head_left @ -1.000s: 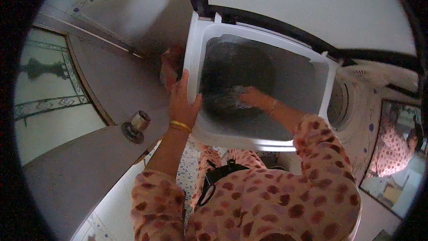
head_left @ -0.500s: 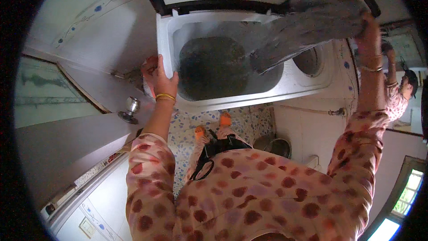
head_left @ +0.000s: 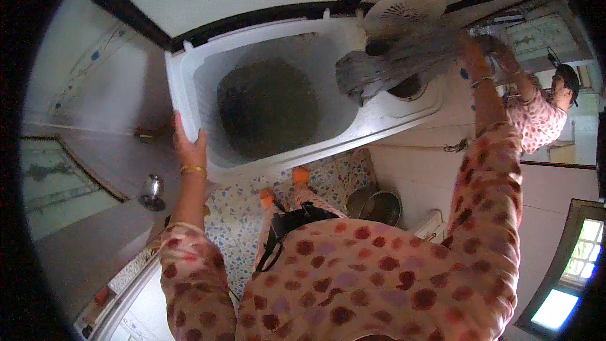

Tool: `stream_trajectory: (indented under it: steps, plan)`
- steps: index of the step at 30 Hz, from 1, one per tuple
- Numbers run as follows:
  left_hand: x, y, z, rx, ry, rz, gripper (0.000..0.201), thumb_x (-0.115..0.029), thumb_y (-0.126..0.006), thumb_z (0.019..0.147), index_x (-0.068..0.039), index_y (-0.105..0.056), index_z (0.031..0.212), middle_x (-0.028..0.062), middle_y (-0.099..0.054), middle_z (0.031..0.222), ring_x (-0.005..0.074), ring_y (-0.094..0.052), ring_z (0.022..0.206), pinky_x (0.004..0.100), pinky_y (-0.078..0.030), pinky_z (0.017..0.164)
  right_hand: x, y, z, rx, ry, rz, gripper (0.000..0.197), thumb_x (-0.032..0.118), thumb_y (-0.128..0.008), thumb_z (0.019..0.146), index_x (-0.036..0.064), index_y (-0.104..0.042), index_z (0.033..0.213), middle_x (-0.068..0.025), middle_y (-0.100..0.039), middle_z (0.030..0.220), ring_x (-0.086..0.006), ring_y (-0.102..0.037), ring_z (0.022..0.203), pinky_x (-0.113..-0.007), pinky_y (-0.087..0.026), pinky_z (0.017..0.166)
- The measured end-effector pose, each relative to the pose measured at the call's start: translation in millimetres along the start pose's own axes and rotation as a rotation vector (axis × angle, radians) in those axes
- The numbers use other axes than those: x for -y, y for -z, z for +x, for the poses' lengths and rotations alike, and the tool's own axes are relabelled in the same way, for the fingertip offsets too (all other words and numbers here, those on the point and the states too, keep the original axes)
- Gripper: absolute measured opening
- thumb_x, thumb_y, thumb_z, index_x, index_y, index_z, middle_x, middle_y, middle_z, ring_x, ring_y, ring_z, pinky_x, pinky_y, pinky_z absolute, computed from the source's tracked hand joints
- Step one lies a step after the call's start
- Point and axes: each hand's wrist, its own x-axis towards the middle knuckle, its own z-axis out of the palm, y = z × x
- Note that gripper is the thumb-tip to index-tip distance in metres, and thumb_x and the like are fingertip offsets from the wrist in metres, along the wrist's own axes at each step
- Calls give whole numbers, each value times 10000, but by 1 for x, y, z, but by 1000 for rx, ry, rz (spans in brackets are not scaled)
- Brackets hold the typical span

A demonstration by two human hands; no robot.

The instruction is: The person cleans the bathroom floor using a pink brush and a cleaning agent from a white bag. They then walk to the kitchen and return to the bathroom to load wet clothes into a top-loading washing machine.

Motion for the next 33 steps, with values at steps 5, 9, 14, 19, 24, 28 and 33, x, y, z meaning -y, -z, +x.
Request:
stream_trajectory:
  steps: [5, 9, 14, 19, 24, 28, 33]
  plan:
    - [-12, -7, 3, 23, -37, -14, 716, -47, -599, 705, -131, -249, 1325, 227, -398, 1222, 354, -404, 1110, 393, -340, 918, 34, -87, -17, 448, 504, -167, 405, 78, -553, 729, 83, -511, 1132, -111, -533, 1114, -246, -551, 939, -303, -445, 785]
    - [-14, 3, 0, 29, 70, -62, 726, -44, -596, 707, -131, -236, 1331, 220, -389, 1236, 343, -411, 1109, 383, -339, 923, 171, -53, -34, 662, -91, 862, 625, 179, -672, 672, 143, -409, 1238, -145, -471, 1175, -261, -581, 842, -310, -462, 760]
    - [-11, -6, 4, 26, 15, 0, 722, -34, -591, 714, -131, -232, 1334, 215, -377, 1251, 338, -416, 1111, 384, -346, 919, 214, -63, -44, 336, 341, 434, 769, 207, -718, 618, 188, -333, 1283, -197, -395, 1228, -337, -501, 997, -366, -417, 853]
    - [2, -5, 2, -16, -33, -17, 707, -30, -592, 724, -132, -244, 1331, 212, -386, 1246, 332, -427, 1105, 376, -353, 912, 222, -53, -27, 501, 272, 493, 746, 203, -725, 601, 184, -361, 1253, -199, -447, 1154, -344, -481, 1022, -364, -407, 862]
    - [-13, -6, 1, 34, 60, -52, 715, -37, -599, 720, -135, -243, 1332, 209, -396, 1239, 326, -424, 1106, 373, -345, 918, 208, -68, -27, 460, 256, 673, 604, 183, -713, 619, 126, -426, 1148, -148, -545, 985, -297, -539, 920, -348, -437, 790]
    - [-10, -7, 5, 33, 43, 6, 726, -46, -606, 711, -136, -242, 1332, 209, -399, 1238, 328, -434, 1096, 372, -350, 911, 185, -86, -30, 481, 199, 718, 448, 143, -670, 654, 69, -473, 1050, -133, -575, 909, -256, -563, 852, -319, -444, 749]
    - [-10, -10, 5, -2, 23, -24, 711, -60, -612, 700, -124, -270, 1320, 203, -413, 1232, 326, -434, 1100, 363, -348, 915, 101, -132, -33, 244, -150, 739, 395, 116, -608, 698, 45, -500, 1072, -128, -576, 948, -195, -555, 856, -295, -439, 744]
